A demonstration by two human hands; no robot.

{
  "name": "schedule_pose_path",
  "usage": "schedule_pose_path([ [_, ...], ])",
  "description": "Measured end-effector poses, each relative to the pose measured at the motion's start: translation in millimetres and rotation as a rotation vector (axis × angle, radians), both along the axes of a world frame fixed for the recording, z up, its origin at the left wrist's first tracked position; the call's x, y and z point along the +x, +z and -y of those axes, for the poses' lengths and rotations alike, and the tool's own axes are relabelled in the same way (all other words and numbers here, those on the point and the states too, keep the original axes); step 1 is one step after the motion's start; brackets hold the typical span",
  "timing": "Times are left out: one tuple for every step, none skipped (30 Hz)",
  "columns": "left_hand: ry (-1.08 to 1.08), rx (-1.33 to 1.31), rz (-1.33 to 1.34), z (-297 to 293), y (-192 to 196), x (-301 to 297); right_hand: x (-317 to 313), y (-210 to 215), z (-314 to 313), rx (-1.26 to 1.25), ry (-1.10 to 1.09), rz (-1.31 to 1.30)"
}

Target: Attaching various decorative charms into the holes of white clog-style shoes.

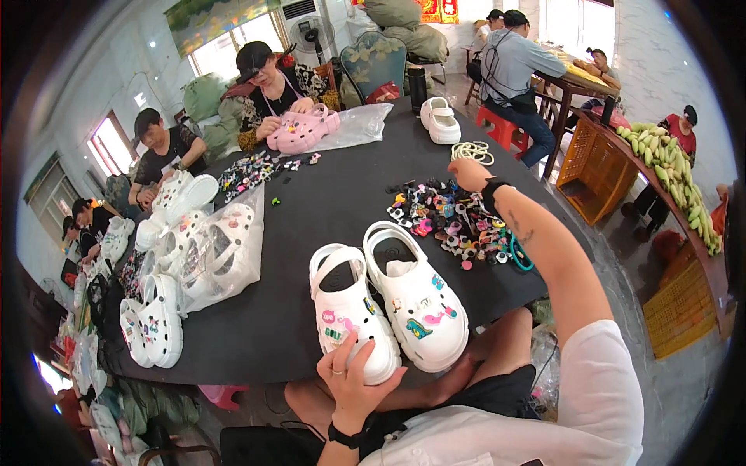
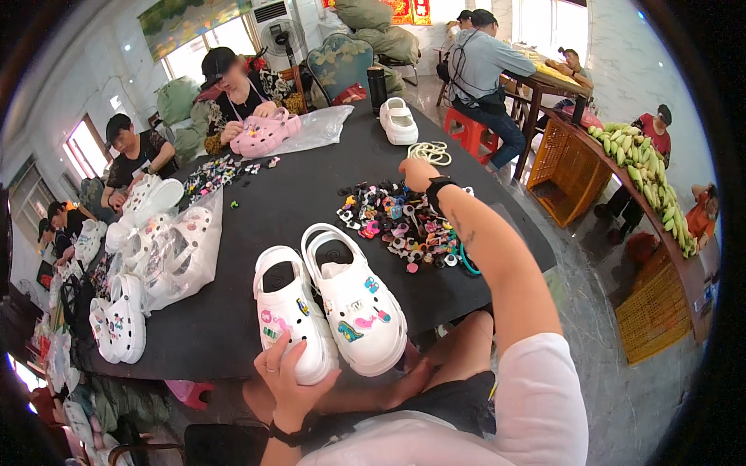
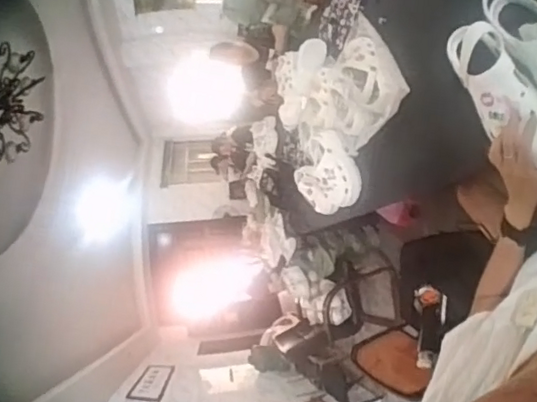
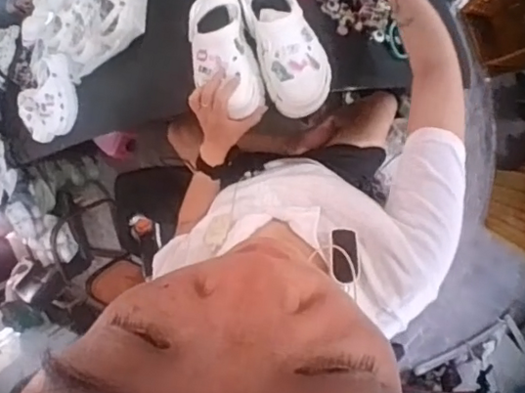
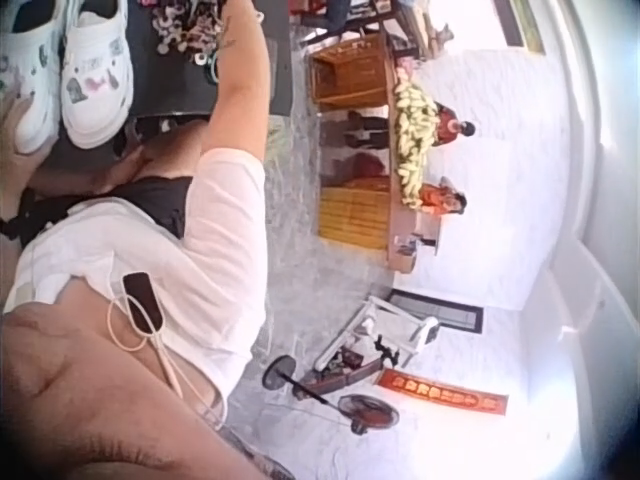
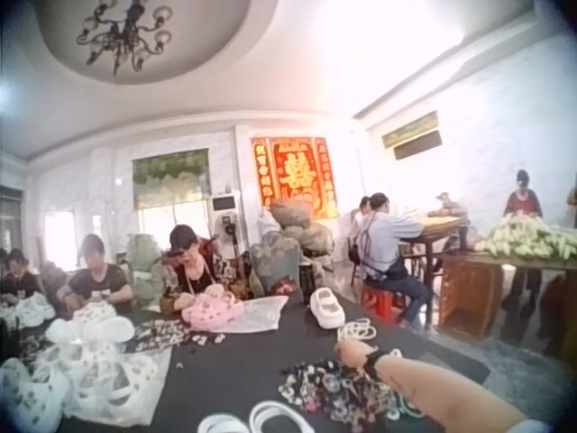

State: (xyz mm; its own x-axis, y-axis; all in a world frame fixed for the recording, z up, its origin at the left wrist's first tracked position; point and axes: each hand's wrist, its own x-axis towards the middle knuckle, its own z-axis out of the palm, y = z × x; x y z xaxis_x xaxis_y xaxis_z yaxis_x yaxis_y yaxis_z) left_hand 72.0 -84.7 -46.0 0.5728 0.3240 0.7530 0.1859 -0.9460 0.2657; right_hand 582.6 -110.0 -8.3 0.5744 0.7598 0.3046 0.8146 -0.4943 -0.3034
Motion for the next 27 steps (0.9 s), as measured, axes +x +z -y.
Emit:
schedule_pose_path([
  [-0.004,0.009,0.004,1,0,1,4,-4,-3,-0.027,-0.019,-0.027],
  [-0.015,0.001,-0.001,2,0,3,10,-6,0,-0.018,-0.024,-0.023],
  [-0.009,-0.008,-0.012,2,0,1,5,-5,-4,-0.104,-0.003,-0.030],
  [0.001,0.000,-0.013,2,0,1,0,-5,-8,-0.190,0.017,-0.036],
  [0.016,0.005,-0.009,2,0,1,-2,-3,-7,-0.170,-0.020,-0.093],
  [0.020,0.006,-0.001,3,0,1,-3,3,-5,-0.168,-0.022,-0.091],
  [0.018,0.005,0.001,2,1,0,-3,8,-3,-0.142,-0.026,-0.072],
  [0.019,0.008,0.009,2,1,0,-3,12,1,-0.118,-0.032,-0.052],
  [0.018,0.010,0.013,3,1,2,-3,13,7,-0.052,-0.011,-0.052],
  [0.011,0.006,0.013,3,0,2,-3,15,12,-0.056,-0.018,-0.052],
  [0.004,0.000,-0.005,2,0,1,-2,17,17,0.027,0.011,-0.064],
  [0.000,-0.009,-0.024,2,-1,0,-5,20,22,0.107,0.043,-0.076],
  [-0.005,-0.018,-0.026,2,-1,0,-8,23,29,0.137,0.065,-0.114],
  [0.016,0.003,-0.010,1,0,0,-12,27,33,0.129,0.059,-0.116],
  [0.034,0.024,0.008,1,1,1,-13,30,38,0.155,0.077,-0.193],
  [0.026,0.017,0.007,0,1,1,-14,32,42,0.183,0.096,-0.270],
  [0.031,0.012,0.010,0,1,2,-15,34,44,0.177,0.089,-0.398],
  [0.036,0.010,0.014,0,1,2,-15,35,46,0.174,0.083,-0.397],
  [0.035,0.000,0.019,0,2,3,-16,35,47,0.199,0.137,-0.471],
  [0.031,-0.002,0.019,1,2,3,-16,36,48,0.224,0.192,-0.543],
  [0.031,-0.002,0.016,1,1,3,-17,38,48,0.121,0.230,-0.478],
  [0.032,-0.001,0.014,1,1,2,-19,39,48,0.122,0.234,-0.479],
  [0.036,0.000,0.014,2,0,3,-22,40,48,0.175,0.298,-0.661],
  [0.031,-0.002,0.011,3,-1,3,-26,40,47,0.227,0.361,-0.842],
  [0.032,-0.005,0.005,4,-1,2,-34,47,48,0.207,0.378,-0.904],
  [0.041,-0.003,0.005,4,-1,2,-43,51,47,0.205,0.388,-0.904],
  [0.032,-0.008,0.007,6,-1,3,-50,56,50,0.257,0.472,-0.995],
])
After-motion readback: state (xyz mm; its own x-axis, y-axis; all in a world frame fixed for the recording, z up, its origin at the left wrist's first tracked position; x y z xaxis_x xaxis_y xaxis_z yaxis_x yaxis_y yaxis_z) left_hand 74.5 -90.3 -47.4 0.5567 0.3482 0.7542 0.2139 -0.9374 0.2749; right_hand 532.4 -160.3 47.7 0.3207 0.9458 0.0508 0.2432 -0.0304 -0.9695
